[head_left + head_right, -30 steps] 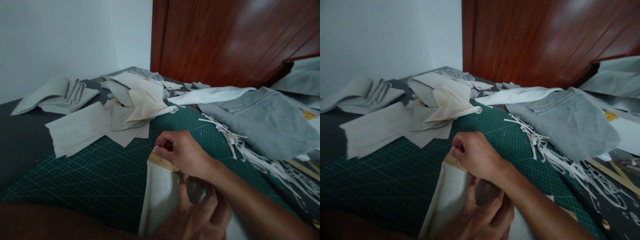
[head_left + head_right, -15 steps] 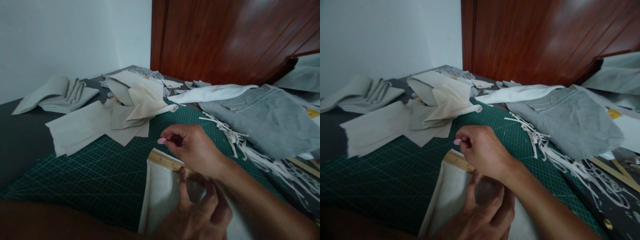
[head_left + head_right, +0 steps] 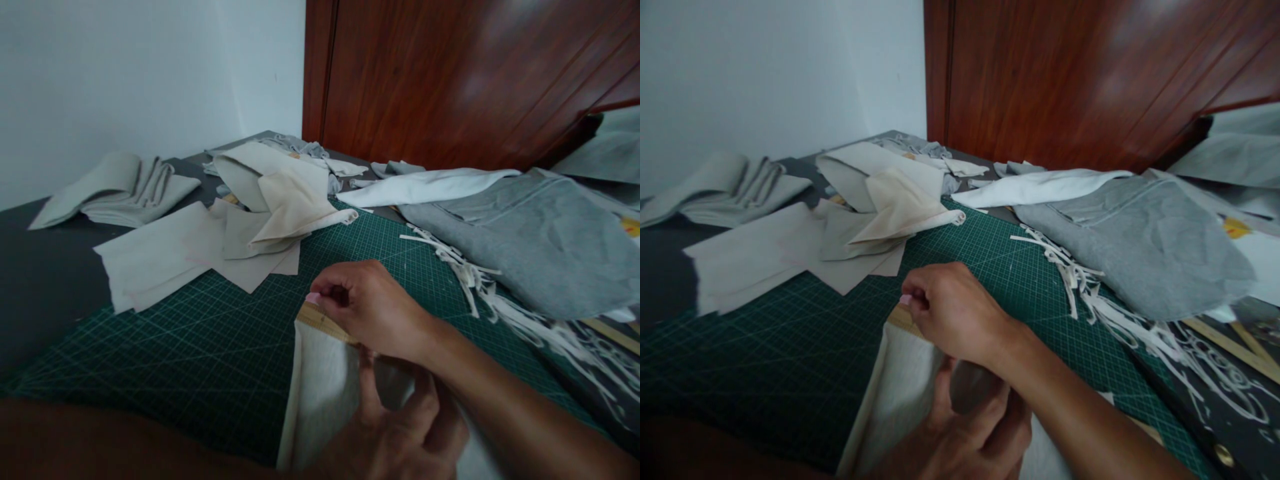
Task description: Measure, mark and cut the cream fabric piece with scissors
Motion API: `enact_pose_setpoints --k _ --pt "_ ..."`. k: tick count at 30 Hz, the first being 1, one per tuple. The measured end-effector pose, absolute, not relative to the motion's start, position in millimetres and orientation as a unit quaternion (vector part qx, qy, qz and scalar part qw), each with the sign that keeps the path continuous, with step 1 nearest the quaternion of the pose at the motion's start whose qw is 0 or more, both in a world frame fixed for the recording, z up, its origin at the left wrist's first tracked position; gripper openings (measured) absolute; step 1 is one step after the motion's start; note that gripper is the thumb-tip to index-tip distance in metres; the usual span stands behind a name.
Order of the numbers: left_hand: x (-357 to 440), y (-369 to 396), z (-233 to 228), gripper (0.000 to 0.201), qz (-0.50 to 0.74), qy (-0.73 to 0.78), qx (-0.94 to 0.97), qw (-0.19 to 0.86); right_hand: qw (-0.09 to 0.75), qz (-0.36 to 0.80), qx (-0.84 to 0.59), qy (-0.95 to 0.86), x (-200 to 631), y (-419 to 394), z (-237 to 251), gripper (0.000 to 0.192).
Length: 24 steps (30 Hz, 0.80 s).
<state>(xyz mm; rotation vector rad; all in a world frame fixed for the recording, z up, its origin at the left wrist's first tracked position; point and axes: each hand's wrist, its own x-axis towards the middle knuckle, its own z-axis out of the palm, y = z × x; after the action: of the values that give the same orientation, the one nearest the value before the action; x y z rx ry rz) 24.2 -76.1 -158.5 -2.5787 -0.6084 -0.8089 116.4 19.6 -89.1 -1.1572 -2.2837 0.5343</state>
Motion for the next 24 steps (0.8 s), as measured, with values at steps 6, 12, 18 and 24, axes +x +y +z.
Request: enact_pose_setpoints --k 6,12,18,24 --pt "25 -77 -158 0.038 -0.269 -0.210 -0.922 0.180 0.241 0.190 -0.419 -0.855 116 20 -85 0.015" --pt "30 -80 -162 0.039 -0.275 -0.227 -0.914 0.196 0.234 0.197 -0.420 -0.854 121 15 -85 0.016" --pt "31 -80 -163 0.037 -0.300 -0.247 -0.904 0.176 0.230 0.205 -0.421 -0.853 128 11 -84 0.017" --pt "34 -81 -170 0.037 -0.313 -0.255 -0.900 0.167 0.220 0.211 -0.426 -0.852 135 5 -81 0.024"
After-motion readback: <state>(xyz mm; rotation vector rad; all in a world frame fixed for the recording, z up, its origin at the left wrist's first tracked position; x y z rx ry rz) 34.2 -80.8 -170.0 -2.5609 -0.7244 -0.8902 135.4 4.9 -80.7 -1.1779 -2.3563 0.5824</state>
